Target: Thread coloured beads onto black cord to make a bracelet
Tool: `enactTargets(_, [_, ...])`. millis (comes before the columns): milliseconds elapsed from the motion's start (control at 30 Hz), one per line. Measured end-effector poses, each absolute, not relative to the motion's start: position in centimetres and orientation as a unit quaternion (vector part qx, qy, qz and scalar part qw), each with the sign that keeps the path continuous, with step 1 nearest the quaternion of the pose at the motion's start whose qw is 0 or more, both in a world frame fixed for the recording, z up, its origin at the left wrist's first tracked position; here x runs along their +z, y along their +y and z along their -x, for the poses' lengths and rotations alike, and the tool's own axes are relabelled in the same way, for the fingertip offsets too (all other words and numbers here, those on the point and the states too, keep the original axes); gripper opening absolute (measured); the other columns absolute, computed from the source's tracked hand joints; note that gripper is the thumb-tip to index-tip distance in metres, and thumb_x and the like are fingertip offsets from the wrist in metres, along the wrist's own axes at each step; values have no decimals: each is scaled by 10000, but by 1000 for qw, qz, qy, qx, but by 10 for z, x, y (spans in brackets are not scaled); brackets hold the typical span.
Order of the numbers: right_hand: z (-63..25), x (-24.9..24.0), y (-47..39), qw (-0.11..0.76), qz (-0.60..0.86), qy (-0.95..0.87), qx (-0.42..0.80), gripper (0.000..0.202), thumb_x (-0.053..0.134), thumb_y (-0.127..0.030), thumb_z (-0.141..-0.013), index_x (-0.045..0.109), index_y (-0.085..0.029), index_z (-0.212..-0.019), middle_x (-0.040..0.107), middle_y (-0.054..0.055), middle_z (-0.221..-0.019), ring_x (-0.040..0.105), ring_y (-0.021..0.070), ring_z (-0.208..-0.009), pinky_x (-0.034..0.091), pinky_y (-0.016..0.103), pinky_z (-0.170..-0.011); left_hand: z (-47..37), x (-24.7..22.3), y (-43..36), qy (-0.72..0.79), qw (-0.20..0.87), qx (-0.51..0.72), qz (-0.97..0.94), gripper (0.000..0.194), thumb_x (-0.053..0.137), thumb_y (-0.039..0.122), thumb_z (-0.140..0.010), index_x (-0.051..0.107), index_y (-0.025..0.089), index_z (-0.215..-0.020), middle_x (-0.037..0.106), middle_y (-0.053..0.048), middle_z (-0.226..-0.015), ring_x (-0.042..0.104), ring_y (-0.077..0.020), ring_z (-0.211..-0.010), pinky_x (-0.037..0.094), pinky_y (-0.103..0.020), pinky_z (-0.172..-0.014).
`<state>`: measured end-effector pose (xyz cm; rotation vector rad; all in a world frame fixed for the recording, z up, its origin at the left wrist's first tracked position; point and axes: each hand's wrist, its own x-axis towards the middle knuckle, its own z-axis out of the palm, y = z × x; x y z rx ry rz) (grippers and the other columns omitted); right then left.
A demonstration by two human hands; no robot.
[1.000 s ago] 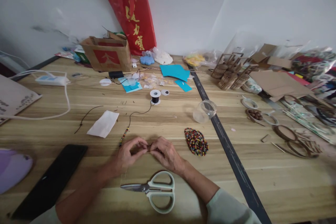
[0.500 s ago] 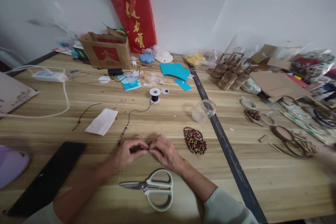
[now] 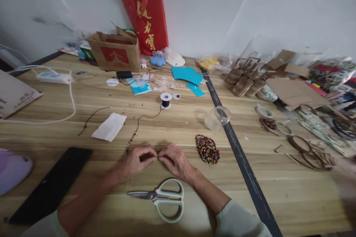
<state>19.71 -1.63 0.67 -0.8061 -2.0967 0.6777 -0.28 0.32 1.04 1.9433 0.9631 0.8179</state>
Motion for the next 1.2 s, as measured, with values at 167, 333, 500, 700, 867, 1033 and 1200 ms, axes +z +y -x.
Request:
enactTargets(167, [-201,4,-14,361,319,-846,228,119,529,-208,-932,605,-192,-1022,612,81,-943,543,186,-884,468,329,-774,3,9,5,426,441,334,-716,113,577,206,-786,648,151,-717,711,-43,-693,637,-160,-660,470,-249,-649])
enactTargets(333, [-200,2,-13,308,313,-884,162,112,547,-202,-916,630,-194,-990,595,85,-968,516,199,-893,449,361,-796,3,10,7,436,529,375,-624,147,599,278,-767,640,140,-789,742,-67,-690,690,-187,-668,505,-272,-667])
enactTargets(500, [-199,4,-14,293,323,-887,148,101,540,-207,-918,623,-188,-973,588,77,-929,504,198,-875,436,361,-789,4,19,9,459,589,381,-546,216,654,301,-723,665,123,-845,764,-91,-739,706,-205,-711,529,-287,-682])
enactTargets(700, [-200,4,-14,285,330,-889,143,104,536,-214,-919,620,-185,-973,580,76,-932,496,196,-878,432,356,-791,5,22,11,450,614,378,-527,254,702,340,-702,687,130,-843,771,-84,-759,701,-205,-707,533,-291,-667])
enactTargets(867, [-200,2,-14,281,326,-892,138,102,526,-210,-924,615,-182,-964,578,77,-934,497,195,-881,435,352,-794,5,17,11,437,612,372,-544,250,698,347,-715,694,138,-852,772,-82,-768,682,-182,-676,521,-274,-644])
enactTargets(1033, [-200,2,-13,288,310,-897,126,111,499,-212,-944,598,-187,-984,593,77,-948,508,188,-884,436,350,-803,5,14,11,431,588,367,-578,212,661,334,-746,693,136,-815,758,-78,-748,675,-181,-685,516,-271,-657])
enactTargets(1200, [-200,4,-12,324,303,-884,150,103,469,-195,-956,568,-193,-988,635,68,-931,538,178,-866,435,344,-809,5,15,11,423,497,374,-659,127,641,251,-750,713,146,-746,740,-64,-765,651,-178,-724,500,-269,-699])
